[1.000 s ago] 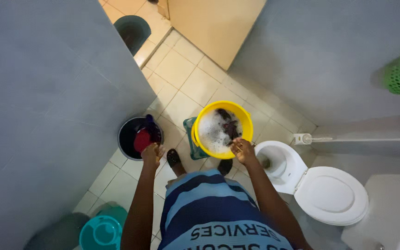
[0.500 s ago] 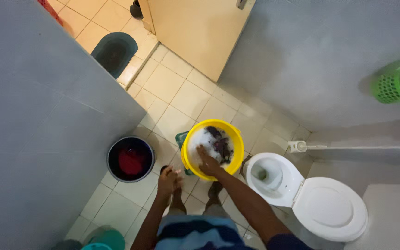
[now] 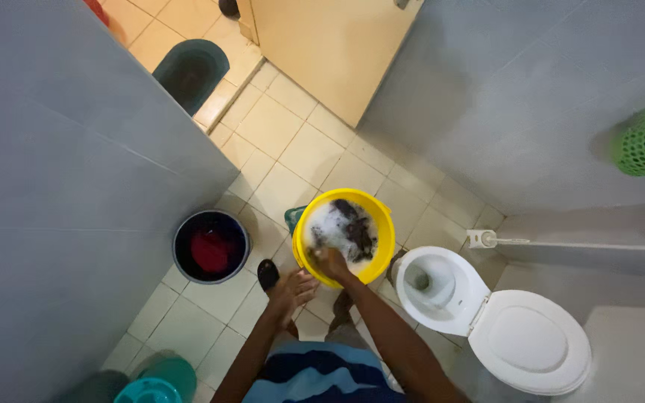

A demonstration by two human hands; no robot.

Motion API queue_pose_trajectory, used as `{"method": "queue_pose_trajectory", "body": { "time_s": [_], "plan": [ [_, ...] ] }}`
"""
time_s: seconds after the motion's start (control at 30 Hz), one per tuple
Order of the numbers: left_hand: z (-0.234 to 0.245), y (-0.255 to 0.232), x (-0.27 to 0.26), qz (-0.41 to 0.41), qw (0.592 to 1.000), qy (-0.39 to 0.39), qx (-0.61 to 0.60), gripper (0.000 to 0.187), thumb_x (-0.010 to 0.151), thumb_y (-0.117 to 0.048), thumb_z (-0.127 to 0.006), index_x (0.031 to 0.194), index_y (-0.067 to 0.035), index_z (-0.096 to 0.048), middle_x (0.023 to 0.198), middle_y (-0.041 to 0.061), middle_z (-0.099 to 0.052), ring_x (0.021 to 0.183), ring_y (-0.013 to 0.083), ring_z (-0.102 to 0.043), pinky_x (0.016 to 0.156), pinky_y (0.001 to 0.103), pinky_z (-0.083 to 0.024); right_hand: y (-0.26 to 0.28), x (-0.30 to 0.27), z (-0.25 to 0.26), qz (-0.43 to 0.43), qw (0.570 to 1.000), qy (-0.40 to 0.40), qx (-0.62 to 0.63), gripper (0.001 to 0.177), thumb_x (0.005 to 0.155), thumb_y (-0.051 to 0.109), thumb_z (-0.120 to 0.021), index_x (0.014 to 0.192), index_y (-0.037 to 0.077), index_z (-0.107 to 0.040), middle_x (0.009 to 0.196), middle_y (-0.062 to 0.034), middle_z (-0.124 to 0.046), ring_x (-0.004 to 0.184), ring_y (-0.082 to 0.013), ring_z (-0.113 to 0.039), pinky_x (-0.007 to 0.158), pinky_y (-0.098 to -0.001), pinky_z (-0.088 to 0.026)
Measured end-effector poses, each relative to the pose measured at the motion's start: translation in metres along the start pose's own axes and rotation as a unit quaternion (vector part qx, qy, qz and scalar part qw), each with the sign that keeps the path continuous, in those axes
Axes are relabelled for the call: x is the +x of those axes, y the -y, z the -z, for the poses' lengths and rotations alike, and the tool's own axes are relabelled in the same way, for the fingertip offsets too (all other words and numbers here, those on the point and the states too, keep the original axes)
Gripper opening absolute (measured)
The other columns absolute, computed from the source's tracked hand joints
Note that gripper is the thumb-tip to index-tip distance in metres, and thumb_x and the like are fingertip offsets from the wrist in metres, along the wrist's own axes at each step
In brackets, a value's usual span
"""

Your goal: The person washes clothes by hand in a yellow bucket filled with soapy water, scrubbing, squeezing, and wringing out various items of clothing.

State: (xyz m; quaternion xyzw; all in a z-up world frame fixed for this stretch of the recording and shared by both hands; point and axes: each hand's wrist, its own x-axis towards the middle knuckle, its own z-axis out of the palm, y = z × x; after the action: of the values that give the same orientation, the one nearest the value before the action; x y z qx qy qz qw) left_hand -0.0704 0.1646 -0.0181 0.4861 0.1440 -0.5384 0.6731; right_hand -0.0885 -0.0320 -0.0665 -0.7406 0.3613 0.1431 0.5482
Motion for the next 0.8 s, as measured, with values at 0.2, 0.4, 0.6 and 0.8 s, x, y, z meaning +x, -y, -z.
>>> {"method": "queue_pose_trajectory", "body": {
  "time_s": [0.2,0.4,0.6,0.8],
  "plan": [
    [-0.060,0.000,0.087,0.128,0.986,-0.001,-0.102,0.078,0.096,-0.065,-0.048,0.147,-0.006,-0.046,0.127,0.019,-0.059,0.117,0.0356,-0.062,0.103,0.053,-0.052,0.013,-0.095,0.034,-0.006,0.988,-0.122,0.097,0.051,0.107,0.046,-0.042,0.112,0.000,-0.063,0.094,-0.0232,-0.068,0.085,-0.0333,-0.067,0.077,-0.0436,-0.052],
    [-0.114,0.011,0.122,-0.094,0.991,0.022,-0.094,0.029,0.096,-0.027,-0.070,0.108,-0.001,-0.070,0.095,0.011,-0.071,0.085,0.0287,-0.068,0.075,0.046,-0.056,-0.007,-0.093,0.044,-0.009,0.966,-0.237,0.100,0.058,0.107,0.051,-0.048,0.098,-0.004,-0.063,0.087,-0.0250,-0.061,0.078,-0.0298,-0.059,0.073,-0.0448,-0.048],
    [-0.141,0.018,0.094,-0.354,0.914,-0.040,0.197,0.018,0.097,-0.018,-0.061,0.095,-0.003,-0.071,0.089,0.007,-0.071,0.081,0.0205,-0.065,0.067,0.035,-0.053,-0.002,-0.013,0.100,-0.139,0.950,-0.071,0.272,0.045,0.100,0.045,-0.057,0.096,0.000,-0.062,0.084,-0.0142,-0.067,0.075,-0.0237,-0.064,0.069,-0.0415,-0.051],
    [-0.132,-0.007,0.105,-0.314,0.835,-0.229,0.389,0.032,0.104,-0.032,-0.063,0.108,0.000,-0.066,0.103,0.017,-0.068,0.091,0.0246,-0.067,0.080,0.038,-0.053,0.030,-0.014,0.081,-0.162,0.916,-0.118,0.346,0.038,0.103,0.034,-0.055,0.090,-0.001,-0.061,0.079,-0.0113,-0.066,0.069,-0.0224,-0.064,0.062,-0.0412,-0.053]
  ]
}}
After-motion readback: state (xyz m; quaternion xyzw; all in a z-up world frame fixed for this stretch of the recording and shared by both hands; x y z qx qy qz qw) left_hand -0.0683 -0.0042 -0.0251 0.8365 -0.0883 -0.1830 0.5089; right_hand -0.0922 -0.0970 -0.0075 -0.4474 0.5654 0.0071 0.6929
